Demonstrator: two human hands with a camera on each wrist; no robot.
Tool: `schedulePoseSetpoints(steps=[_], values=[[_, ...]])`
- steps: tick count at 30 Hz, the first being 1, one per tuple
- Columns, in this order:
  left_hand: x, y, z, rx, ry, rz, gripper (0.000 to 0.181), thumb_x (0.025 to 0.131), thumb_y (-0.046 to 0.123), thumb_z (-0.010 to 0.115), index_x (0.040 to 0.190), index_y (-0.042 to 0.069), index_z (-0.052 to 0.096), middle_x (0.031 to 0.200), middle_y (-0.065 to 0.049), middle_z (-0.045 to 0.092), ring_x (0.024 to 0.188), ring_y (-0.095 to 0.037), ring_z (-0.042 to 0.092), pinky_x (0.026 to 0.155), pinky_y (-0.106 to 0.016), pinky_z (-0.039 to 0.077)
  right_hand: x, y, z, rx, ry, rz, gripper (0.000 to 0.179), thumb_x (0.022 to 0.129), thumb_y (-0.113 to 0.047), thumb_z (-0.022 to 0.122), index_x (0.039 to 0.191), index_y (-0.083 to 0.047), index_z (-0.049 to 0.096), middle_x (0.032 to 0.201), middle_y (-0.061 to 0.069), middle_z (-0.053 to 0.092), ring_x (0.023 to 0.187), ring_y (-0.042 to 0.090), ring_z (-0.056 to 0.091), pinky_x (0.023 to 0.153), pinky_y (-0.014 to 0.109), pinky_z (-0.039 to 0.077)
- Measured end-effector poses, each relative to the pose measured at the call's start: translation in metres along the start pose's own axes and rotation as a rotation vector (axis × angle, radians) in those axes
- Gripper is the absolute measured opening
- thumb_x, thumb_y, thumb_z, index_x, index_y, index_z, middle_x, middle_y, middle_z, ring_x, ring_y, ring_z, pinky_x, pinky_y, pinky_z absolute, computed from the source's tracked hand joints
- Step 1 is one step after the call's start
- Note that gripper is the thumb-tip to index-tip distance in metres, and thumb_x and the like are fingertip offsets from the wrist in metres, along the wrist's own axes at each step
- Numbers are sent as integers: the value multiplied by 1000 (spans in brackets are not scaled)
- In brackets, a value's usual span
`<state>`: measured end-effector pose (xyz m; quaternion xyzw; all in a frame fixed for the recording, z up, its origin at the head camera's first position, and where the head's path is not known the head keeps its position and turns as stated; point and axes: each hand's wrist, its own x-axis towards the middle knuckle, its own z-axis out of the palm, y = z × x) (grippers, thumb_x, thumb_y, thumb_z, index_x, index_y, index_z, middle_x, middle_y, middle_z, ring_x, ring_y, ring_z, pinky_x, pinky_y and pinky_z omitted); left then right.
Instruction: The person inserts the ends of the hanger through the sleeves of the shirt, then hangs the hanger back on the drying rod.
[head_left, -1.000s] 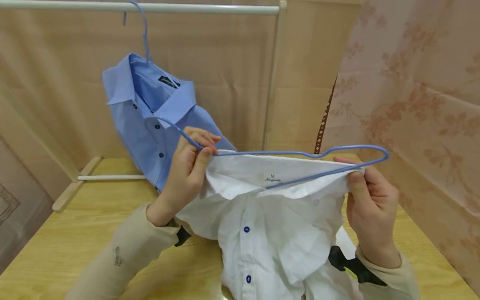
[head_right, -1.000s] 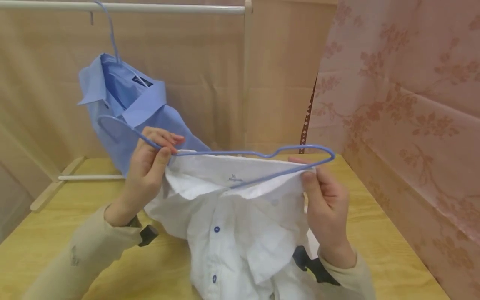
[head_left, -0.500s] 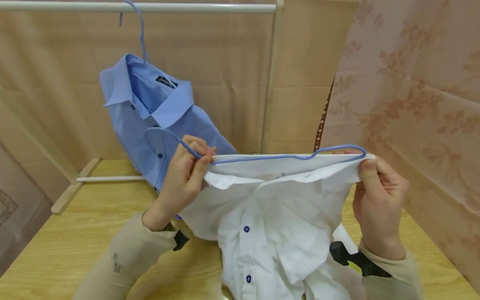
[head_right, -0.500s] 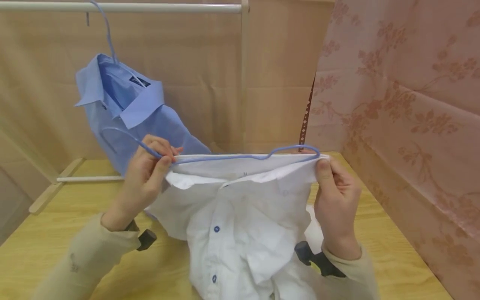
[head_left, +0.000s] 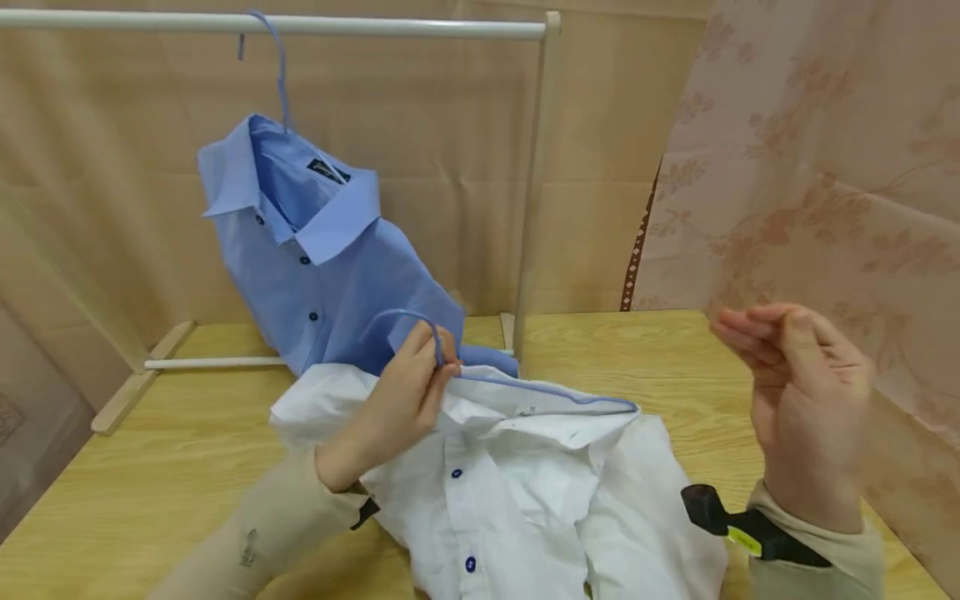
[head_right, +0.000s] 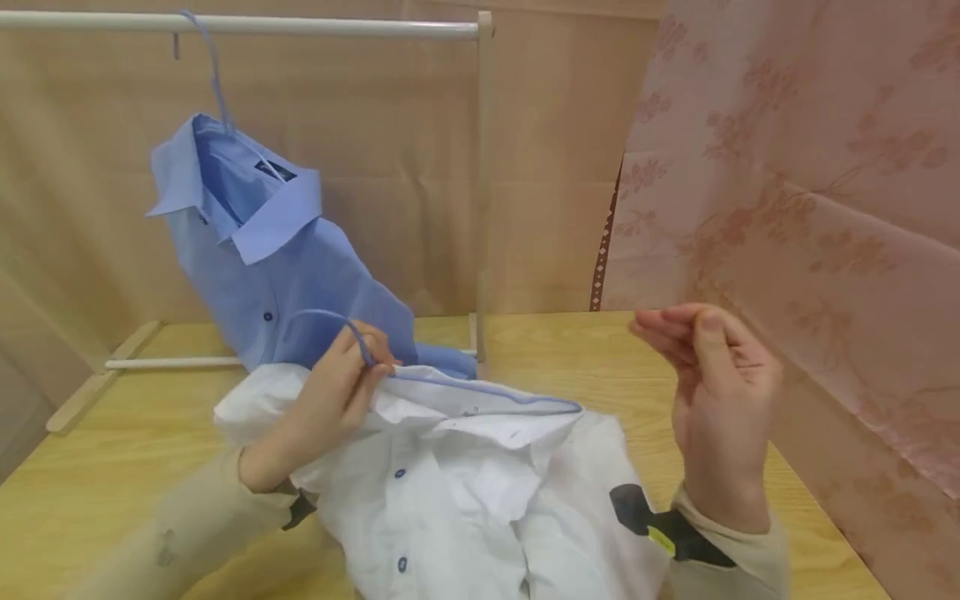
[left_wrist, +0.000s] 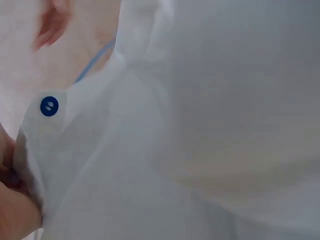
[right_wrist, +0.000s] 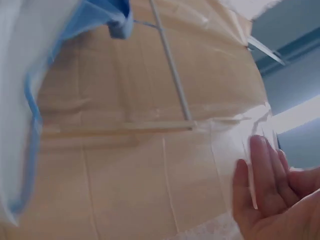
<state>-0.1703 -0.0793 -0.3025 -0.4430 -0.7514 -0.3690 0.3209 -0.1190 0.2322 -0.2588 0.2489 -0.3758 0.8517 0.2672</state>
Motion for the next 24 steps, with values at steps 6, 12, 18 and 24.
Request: schedulePoseSetpoints(steps=[6, 12, 18, 24], values=[[1, 4, -4, 19, 49, -23, 10, 92, 2, 47, 83, 0, 51, 88, -11, 48, 86, -21, 47, 77, -28, 41, -3, 6, 2, -464, -166, 108, 26, 93, 1, 43, 104, 22, 53, 95, 17, 68, 90, 25, 66, 87, 29, 47], [2, 4, -24, -71, 125, -69, 10, 91, 1, 47, 83, 1, 52, 88, -11, 50, 91, -23, 46, 83, -28, 36, 0, 5, -7, -941, -264, 387, 34, 92, -15, 54, 121, 2, 54, 109, -1, 65, 99, 8, 61, 86, 14, 43], [1, -1, -37, -127, 188, -97, 21, 96, 13, 43, 82, 0, 52, 89, -11, 53, 91, -21, 47, 81, -26, 36, 4, 10, -14, -1212, -402, 539, 35, 91, -27, 54, 116, -3, 59, 100, -11, 64, 91, 3, 59, 79, 14, 43], [-4, -2, -38, -166, 165, -201, 20, 95, 5, 42, 80, -1, 53, 89, -11, 58, 86, -11, 53, 75, -19, 40, 3, 14, -16, -1172, -325, 410, 22, 92, -18, 54, 100, -1, 65, 80, -14, 66, 79, 4, 59, 74, 14, 43]])
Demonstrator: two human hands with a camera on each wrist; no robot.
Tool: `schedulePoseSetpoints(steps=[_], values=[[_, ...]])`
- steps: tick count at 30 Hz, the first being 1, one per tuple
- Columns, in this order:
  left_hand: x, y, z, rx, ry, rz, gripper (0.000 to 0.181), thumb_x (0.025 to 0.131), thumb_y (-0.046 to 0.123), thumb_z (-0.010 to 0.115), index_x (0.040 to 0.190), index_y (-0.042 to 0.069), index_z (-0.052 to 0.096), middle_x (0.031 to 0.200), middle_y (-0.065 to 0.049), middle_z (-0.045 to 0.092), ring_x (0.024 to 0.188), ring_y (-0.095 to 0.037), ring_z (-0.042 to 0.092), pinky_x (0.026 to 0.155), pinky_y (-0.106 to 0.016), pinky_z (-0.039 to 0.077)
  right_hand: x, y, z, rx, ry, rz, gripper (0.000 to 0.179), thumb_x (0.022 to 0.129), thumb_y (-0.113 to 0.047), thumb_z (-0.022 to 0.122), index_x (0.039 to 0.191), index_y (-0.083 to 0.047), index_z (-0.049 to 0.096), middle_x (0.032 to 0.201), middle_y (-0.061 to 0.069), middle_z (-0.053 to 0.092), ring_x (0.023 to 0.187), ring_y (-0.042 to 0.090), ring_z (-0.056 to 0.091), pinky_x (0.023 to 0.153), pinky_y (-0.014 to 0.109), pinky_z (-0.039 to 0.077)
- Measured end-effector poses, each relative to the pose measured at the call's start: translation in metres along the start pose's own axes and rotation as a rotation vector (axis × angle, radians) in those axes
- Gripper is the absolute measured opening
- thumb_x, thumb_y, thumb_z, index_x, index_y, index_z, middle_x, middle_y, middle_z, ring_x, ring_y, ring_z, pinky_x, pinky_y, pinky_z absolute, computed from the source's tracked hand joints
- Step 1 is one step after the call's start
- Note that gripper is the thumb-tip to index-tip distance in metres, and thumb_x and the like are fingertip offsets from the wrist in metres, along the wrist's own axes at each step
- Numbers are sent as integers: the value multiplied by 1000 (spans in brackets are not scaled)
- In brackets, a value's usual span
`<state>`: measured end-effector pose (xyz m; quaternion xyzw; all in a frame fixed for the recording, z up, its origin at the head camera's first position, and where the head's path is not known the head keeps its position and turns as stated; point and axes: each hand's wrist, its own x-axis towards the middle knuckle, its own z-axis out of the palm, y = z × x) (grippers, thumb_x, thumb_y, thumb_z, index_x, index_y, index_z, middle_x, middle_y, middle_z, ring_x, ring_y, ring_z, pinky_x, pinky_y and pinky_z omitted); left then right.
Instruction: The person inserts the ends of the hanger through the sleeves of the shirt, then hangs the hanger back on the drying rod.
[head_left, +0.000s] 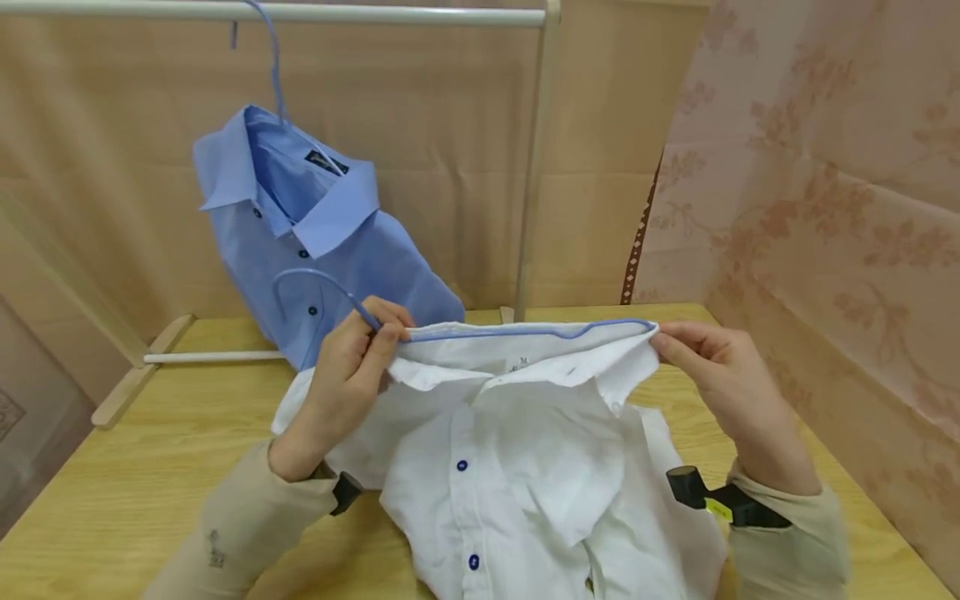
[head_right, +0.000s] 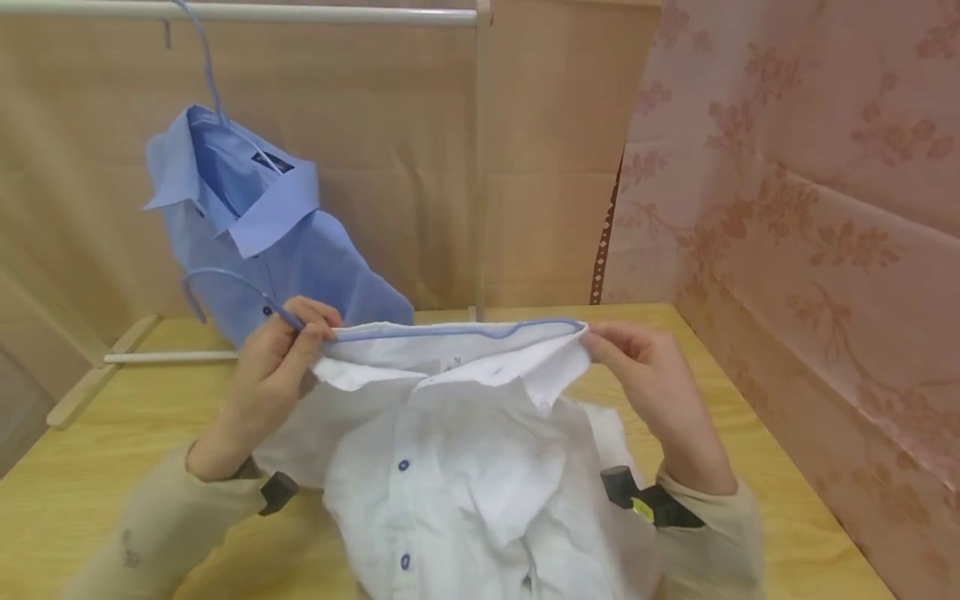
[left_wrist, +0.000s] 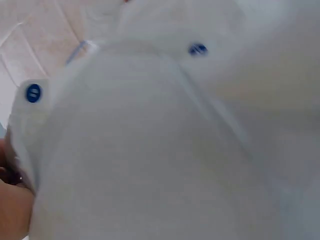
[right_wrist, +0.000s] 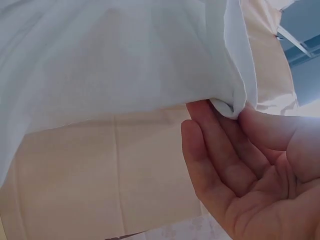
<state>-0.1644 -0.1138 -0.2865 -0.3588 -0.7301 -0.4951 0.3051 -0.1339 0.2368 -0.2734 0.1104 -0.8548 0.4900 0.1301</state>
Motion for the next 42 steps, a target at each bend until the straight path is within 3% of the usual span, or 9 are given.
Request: schedulePoseSetpoints(steps=[7, 17, 24, 28, 32, 38, 42], values=[[0, -1, 0, 48, 64, -5, 30, 97, 14, 41, 75, -1, 55, 83, -12, 60, 81, -10, 56, 72, -16, 41, -1, -4, 3, -1, 61, -26, 24, 91, -18, 54, 102, 1, 65, 82, -16, 66, 82, 3, 58, 76, 13, 42], [-1, 3, 0, 107, 9, 34, 31, 97, 20, 41, 76, 2, 55, 83, -6, 61, 77, -11, 55, 68, -18, 41, -5, -4, 5, -18, 170, -5, 24, 91, -19, 56, 104, -1, 65, 82, -18, 65, 77, 1, 59, 71, 13, 43], [2, 6, -2, 113, -18, 31, 30, 97, 20, 41, 77, 2, 54, 83, -6, 59, 78, -11, 54, 70, -19, 41, -7, -9, 7, -21, 265, -38, 20, 90, -14, 57, 100, 1, 66, 82, -18, 64, 74, 1, 59, 72, 11, 44], [1, 8, -6, 111, -40, 25, 24, 96, 15, 43, 78, 3, 53, 82, -4, 59, 77, -9, 54, 70, -18, 42, -7, -11, 9, -38, 272, -58, 21, 89, -12, 58, 101, 4, 65, 83, -19, 64, 74, 1, 60, 71, 11, 45], [4, 9, -11, 102, -74, 6, 22, 95, 13, 44, 78, 4, 54, 81, -1, 59, 78, -9, 54, 71, -18, 42, -7, -12, 6, -135, 265, -68, 22, 88, -13, 59, 101, 4, 66, 82, -22, 62, 73, -3, 58, 67, 9, 44], [7, 8, -14, 122, -122, -22, 23, 96, 14, 43, 79, 5, 55, 80, 0, 56, 78, -13, 55, 73, -19, 41, -10, -14, 4, -407, 282, -173, 14, 85, -15, 63, 94, -6, 71, 83, 6, 70, 48, -6, 44, 54, 6, 39], [6, 7, -16, 135, -143, -52, 24, 96, 14, 43, 79, 5, 56, 81, -1, 56, 80, -13, 55, 74, -19, 41, -12, -14, 6, -421, 281, -224, 13, 85, -11, 64, 93, -5, 70, 84, 14, 69, 48, -9, 42, 45, 9, 36]])
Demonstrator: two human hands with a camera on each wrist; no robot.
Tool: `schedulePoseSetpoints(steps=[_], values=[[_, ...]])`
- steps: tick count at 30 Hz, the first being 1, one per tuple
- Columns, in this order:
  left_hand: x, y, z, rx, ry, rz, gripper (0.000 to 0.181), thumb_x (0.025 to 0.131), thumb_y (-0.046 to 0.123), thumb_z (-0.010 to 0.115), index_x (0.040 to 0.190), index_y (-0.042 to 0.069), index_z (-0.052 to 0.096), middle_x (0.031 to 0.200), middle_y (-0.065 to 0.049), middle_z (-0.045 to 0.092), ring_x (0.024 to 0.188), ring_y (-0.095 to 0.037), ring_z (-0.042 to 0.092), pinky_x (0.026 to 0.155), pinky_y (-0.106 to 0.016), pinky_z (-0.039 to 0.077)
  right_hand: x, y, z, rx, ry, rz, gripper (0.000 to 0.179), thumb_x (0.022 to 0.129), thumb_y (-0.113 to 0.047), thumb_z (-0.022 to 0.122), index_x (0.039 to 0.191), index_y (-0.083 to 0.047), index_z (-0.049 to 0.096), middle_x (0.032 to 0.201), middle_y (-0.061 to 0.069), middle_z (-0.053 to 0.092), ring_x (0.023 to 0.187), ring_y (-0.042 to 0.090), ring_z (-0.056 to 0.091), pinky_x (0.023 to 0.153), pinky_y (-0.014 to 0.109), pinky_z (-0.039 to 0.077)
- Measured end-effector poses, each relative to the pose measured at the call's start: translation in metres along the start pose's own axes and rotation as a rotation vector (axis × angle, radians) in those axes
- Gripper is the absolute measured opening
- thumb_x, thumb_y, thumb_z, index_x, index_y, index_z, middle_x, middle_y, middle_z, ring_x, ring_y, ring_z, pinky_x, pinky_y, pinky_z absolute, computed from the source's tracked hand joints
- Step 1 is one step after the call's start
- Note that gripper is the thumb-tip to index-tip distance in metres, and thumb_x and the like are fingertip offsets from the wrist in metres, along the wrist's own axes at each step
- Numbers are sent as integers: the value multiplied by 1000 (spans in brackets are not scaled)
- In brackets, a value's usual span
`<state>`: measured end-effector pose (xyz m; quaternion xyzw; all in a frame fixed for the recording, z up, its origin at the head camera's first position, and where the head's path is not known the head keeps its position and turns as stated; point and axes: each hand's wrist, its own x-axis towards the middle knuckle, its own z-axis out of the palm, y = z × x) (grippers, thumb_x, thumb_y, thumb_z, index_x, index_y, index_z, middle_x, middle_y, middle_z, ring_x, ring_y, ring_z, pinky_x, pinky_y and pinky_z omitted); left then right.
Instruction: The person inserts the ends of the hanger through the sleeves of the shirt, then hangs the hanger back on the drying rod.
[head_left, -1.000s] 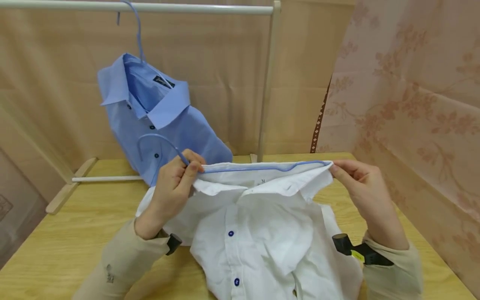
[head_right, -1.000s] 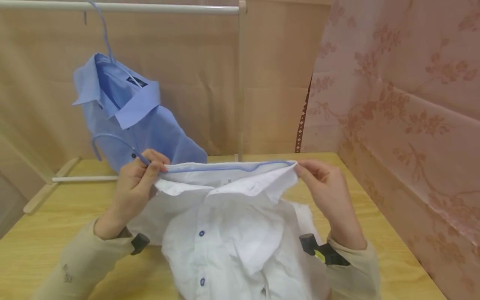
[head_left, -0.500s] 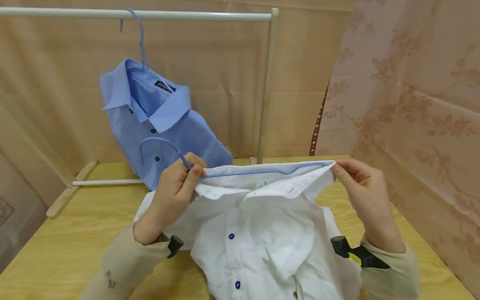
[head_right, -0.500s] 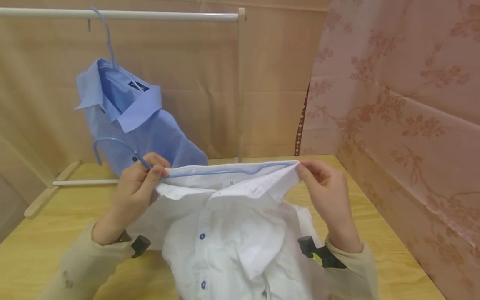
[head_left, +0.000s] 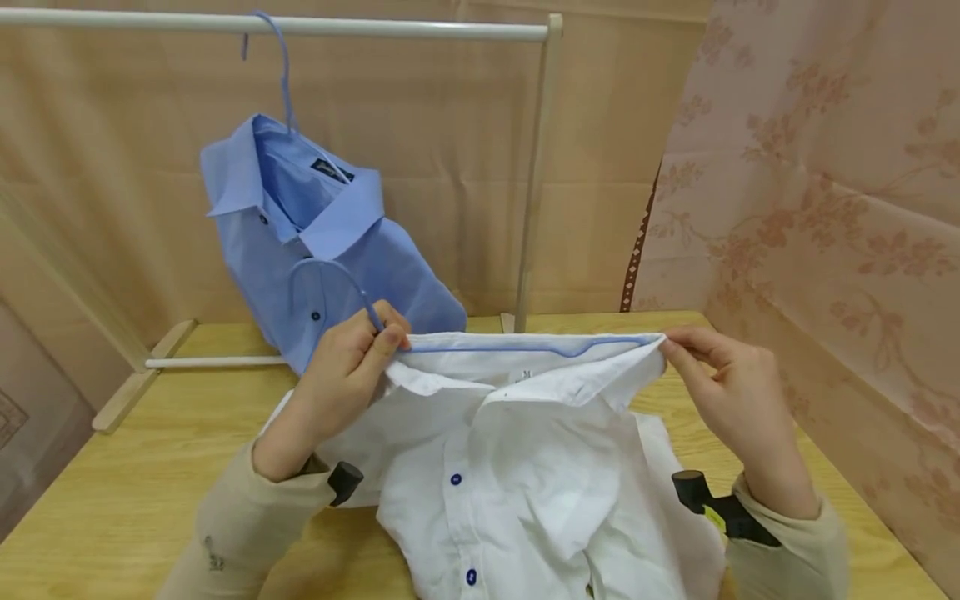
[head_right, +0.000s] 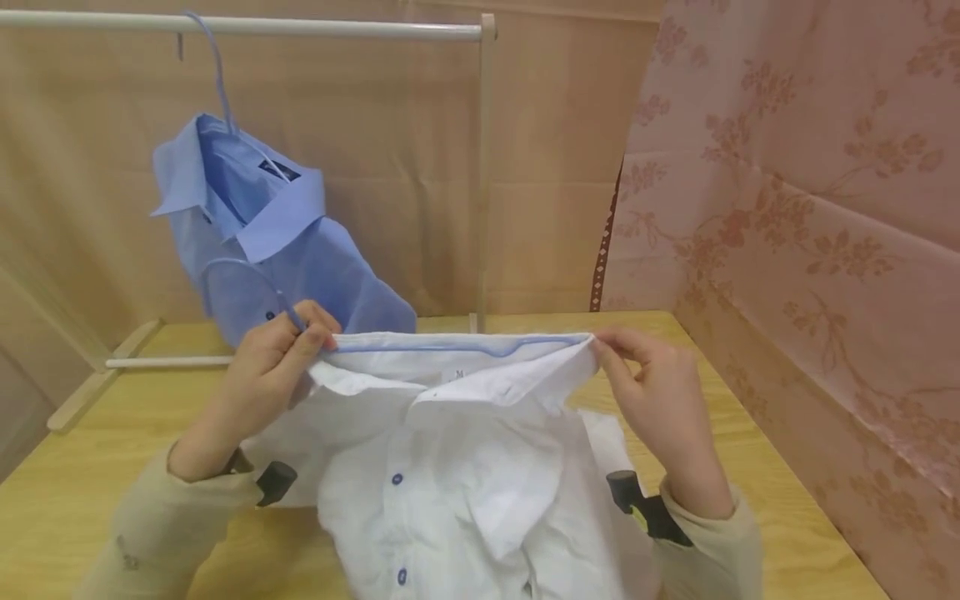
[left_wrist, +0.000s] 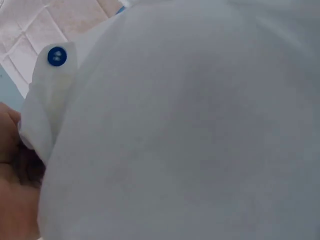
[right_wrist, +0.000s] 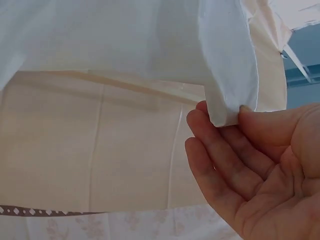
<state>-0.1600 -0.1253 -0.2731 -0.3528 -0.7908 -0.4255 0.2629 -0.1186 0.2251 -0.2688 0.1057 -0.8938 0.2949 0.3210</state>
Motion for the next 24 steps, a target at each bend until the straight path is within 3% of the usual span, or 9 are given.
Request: schedulePoseSetpoints(steps=[5, 9, 12, 15, 18, 24], values=[[-1, 4, 0, 34, 2, 58, 30, 98, 22, 39, 79, 5, 55, 79, 0, 56, 77, -12, 54, 72, -19, 41, 0, -1, 0, -17, 10, 3, 14, 85, -11, 63, 93, -2, 70, 85, 14, 69, 68, -22, 43, 49, 5, 37], [-1, 9, 2, 77, 24, 112, 36, 98, 30, 35, 80, 5, 54, 78, 0, 55, 75, -10, 54, 70, -19, 41, 1, -2, 1, -46, 32, 11, 14, 85, -11, 62, 94, -2, 70, 87, 15, 69, 78, -9, 55, 54, 2, 38], [-1, 9, 2, 73, 23, 127, 35, 98, 30, 36, 81, 5, 54, 79, 0, 56, 76, -9, 53, 70, -19, 41, 1, -3, 3, -18, 76, 14, 13, 85, -7, 62, 92, 0, 70, 87, 17, 69, 83, -9, 56, 54, 1, 38], [-3, 9, 2, 57, -4, 125, 26, 97, 26, 42, 85, 7, 54, 73, 2, 52, 64, -5, 48, 60, -15, 39, 1, -5, 4, -14, 123, -15, 11, 82, -3, 63, 90, 1, 70, 84, 17, 69, 73, -23, 47, 46, 3, 34], [-7, 8, 3, 53, -33, 132, 20, 95, 24, 47, 83, 9, 53, 72, 3, 53, 55, -1, 41, 51, -13, 34, 1, -5, 5, -22, 151, -41, 10, 80, 0, 63, 88, 2, 70, 82, 18, 69, 69, -26, 42, 41, 7, 32], [-6, 8, 3, 108, -23, 224, 33, 96, 34, 41, 75, 10, 51, 75, 3, 58, 54, 0, 40, 49, -11, 31, 1, -5, 3, 1, 210, -20, 10, 79, 2, 65, 87, 6, 69, 79, 21, 68, 76, -29, 42, 42, 5, 32]])
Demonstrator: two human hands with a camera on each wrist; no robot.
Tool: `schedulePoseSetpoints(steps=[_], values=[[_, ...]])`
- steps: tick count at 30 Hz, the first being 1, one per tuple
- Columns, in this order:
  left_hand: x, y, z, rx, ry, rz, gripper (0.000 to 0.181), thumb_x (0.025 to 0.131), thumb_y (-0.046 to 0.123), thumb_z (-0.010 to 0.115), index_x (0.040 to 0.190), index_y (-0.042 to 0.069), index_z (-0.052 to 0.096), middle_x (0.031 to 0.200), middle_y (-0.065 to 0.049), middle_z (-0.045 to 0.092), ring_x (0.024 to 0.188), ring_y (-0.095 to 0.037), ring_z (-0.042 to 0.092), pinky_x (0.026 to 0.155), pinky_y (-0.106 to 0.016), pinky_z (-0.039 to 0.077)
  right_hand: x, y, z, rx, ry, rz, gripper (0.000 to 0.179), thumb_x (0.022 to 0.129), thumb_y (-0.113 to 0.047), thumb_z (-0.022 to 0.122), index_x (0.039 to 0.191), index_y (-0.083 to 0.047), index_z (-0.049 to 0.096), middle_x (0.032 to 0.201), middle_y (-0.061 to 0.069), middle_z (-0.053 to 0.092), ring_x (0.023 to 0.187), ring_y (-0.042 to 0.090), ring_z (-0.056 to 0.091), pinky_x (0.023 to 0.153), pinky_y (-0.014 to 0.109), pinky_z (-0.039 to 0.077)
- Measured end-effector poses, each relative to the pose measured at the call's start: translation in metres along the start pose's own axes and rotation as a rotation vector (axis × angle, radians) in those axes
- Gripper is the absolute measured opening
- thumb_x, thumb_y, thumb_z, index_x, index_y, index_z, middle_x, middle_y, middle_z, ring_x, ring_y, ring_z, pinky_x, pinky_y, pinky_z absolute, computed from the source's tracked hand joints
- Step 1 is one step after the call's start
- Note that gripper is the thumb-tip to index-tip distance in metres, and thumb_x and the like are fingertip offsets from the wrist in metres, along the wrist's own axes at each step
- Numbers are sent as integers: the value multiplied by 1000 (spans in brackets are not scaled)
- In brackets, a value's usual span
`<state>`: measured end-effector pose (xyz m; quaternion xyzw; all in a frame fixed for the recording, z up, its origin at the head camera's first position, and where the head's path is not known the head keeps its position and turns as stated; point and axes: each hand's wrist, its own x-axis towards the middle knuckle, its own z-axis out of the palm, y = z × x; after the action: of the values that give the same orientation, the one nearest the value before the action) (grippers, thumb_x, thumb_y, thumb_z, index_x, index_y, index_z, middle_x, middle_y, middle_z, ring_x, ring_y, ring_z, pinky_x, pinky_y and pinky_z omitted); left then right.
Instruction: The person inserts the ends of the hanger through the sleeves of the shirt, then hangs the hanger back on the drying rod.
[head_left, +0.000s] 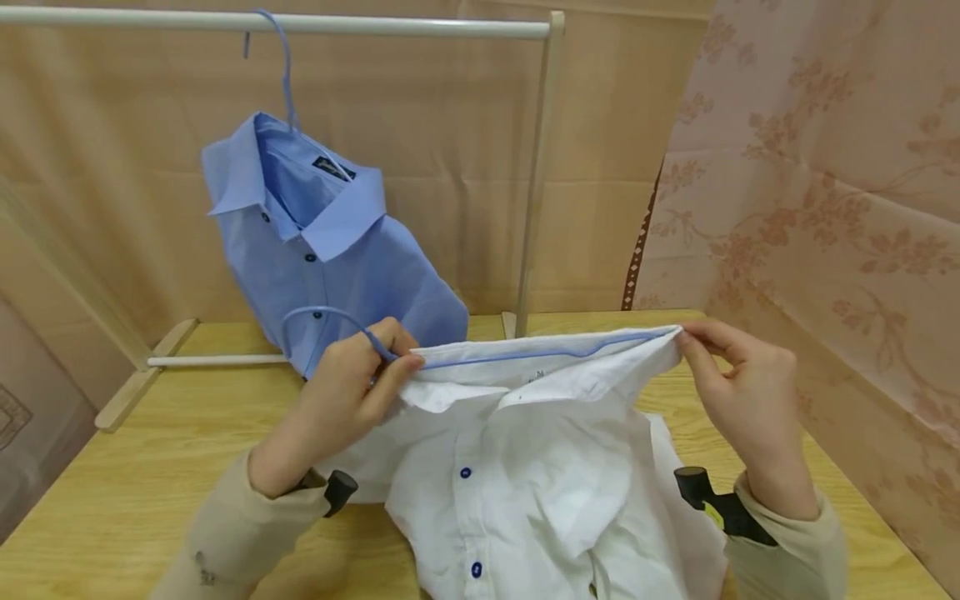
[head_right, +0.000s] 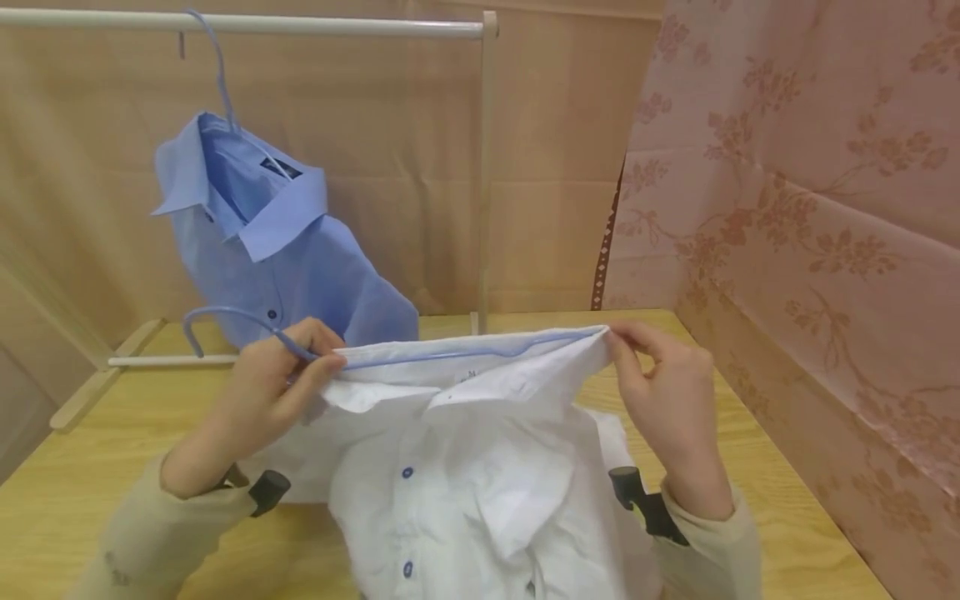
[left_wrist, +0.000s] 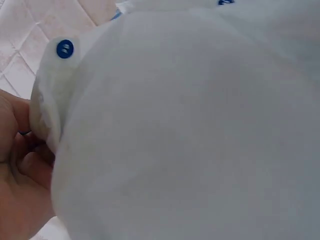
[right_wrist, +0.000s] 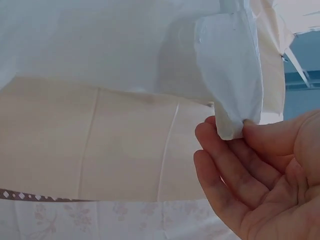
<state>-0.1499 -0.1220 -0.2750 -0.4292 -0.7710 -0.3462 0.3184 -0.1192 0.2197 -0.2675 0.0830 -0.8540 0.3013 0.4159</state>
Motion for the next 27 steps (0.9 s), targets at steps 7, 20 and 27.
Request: schedulePoseSetpoints(steps=[7, 20, 27], values=[[6, 6, -1, 50, -19, 29, 37, 97, 35, 36, 77, 7, 50, 74, 2, 57, 57, -2, 43, 52, -11, 33, 0, -1, -3, -43, 55, -38, 10, 79, 1, 65, 86, 4, 70, 81, 21, 68, 79, -30, 40, 44, 4, 30], [1, 8, 19, 60, 31, -8, 35, 95, 34, 39, 80, 5, 50, 76, -2, 56, 57, -3, 40, 54, -13, 33, -2, -6, -2, 203, -134, -29, 9, 90, -2, 53, 94, 4, 58, 74, -18, 56, 62, -4, 51, 53, 10, 36], [7, 9, 28, -19, 151, 3, 31, 95, 29, 43, 81, 3, 51, 79, -4, 57, 58, -4, 40, 54, -15, 33, -9, -12, 14, 241, -202, -14, 8, 91, -2, 49, 97, 3, 51, 63, 2, 52, 52, 4, 40, 47, 19, 33]])
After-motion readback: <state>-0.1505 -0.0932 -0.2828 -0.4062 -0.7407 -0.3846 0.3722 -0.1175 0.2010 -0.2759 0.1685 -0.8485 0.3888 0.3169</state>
